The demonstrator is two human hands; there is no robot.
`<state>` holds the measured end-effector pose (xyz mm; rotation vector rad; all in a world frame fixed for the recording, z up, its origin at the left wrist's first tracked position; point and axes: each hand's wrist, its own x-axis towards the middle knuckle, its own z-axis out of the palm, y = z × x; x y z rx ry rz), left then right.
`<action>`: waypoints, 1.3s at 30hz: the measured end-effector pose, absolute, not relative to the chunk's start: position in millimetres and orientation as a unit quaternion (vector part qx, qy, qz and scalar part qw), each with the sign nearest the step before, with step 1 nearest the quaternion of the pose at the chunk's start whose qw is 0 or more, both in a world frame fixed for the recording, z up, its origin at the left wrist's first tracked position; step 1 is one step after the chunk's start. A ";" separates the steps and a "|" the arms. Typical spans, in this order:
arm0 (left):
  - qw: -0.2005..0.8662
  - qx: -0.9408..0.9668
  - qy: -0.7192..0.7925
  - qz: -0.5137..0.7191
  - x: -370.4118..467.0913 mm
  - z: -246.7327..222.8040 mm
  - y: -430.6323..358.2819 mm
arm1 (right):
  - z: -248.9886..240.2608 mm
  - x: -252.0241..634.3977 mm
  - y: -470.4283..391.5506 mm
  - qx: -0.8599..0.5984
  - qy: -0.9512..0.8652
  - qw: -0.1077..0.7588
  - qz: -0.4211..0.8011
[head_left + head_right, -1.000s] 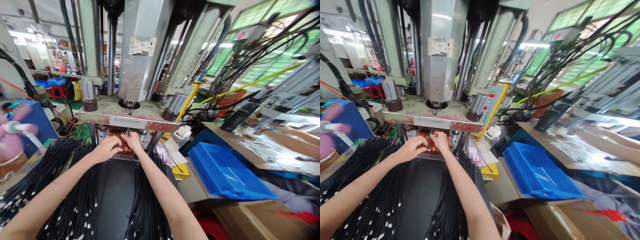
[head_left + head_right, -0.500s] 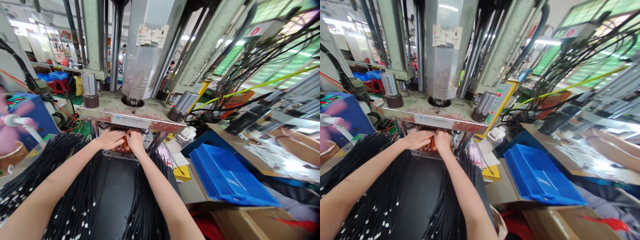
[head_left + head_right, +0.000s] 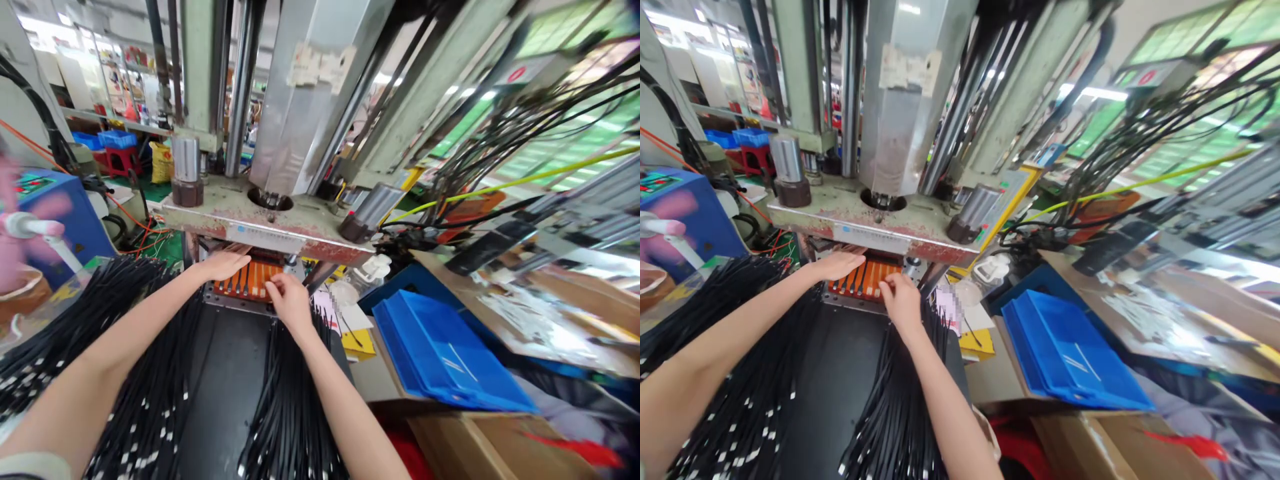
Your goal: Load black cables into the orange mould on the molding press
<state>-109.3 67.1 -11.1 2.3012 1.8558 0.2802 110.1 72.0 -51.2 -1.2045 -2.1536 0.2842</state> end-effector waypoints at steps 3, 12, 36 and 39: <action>0.021 0.818 0.554 0.151 -111.2 -29.7 4.3 | -65.3 163.1 39.9 -0.563 -0.806 0.181 0.025; 0.079 0.738 0.670 -0.014 -89.6 -77.5 -51.4 | -84.9 193.4 23.3 -0.623 -0.777 0.042 0.081; 0.178 0.732 0.643 0.136 -71.2 -49.3 -36.1 | -39.7 137.1 -20.5 -0.356 -0.761 0.343 0.421; 0.151 0.771 0.613 0.082 -44.0 -67.0 -31.6 | -46.4 150.4 -17.5 -0.400 -0.743 0.347 0.409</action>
